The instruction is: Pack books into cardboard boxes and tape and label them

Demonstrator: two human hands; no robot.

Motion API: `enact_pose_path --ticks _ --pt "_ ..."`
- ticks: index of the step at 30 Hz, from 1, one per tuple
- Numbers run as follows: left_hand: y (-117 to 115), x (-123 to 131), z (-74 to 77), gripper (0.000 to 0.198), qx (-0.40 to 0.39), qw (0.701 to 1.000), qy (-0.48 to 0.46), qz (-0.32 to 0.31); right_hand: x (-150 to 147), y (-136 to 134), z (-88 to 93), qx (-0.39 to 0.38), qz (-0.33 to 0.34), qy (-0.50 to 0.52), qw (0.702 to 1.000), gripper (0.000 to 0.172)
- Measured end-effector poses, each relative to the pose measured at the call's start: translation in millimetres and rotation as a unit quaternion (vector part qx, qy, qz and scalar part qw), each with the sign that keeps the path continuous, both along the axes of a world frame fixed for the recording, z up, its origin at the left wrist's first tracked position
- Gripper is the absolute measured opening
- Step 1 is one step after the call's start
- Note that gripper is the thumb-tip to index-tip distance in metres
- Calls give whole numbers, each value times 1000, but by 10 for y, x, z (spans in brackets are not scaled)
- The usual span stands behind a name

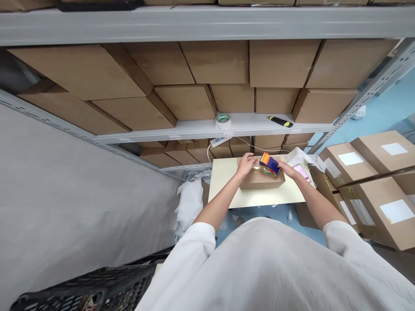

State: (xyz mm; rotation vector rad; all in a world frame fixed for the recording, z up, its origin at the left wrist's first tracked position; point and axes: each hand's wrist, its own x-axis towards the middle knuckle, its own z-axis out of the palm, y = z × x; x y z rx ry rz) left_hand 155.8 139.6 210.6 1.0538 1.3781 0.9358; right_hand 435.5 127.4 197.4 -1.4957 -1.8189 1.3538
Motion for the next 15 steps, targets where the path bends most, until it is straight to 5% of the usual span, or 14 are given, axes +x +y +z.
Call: enact_pose_path --ticks 6,15 --pt "138 141 66 48 -67 997 -35 21 -87 46 17 6 13 18 1000 45" --pt "52 -177 -60 55 -35 994 21 99 -328 102 127 66 85 -45 993 74"
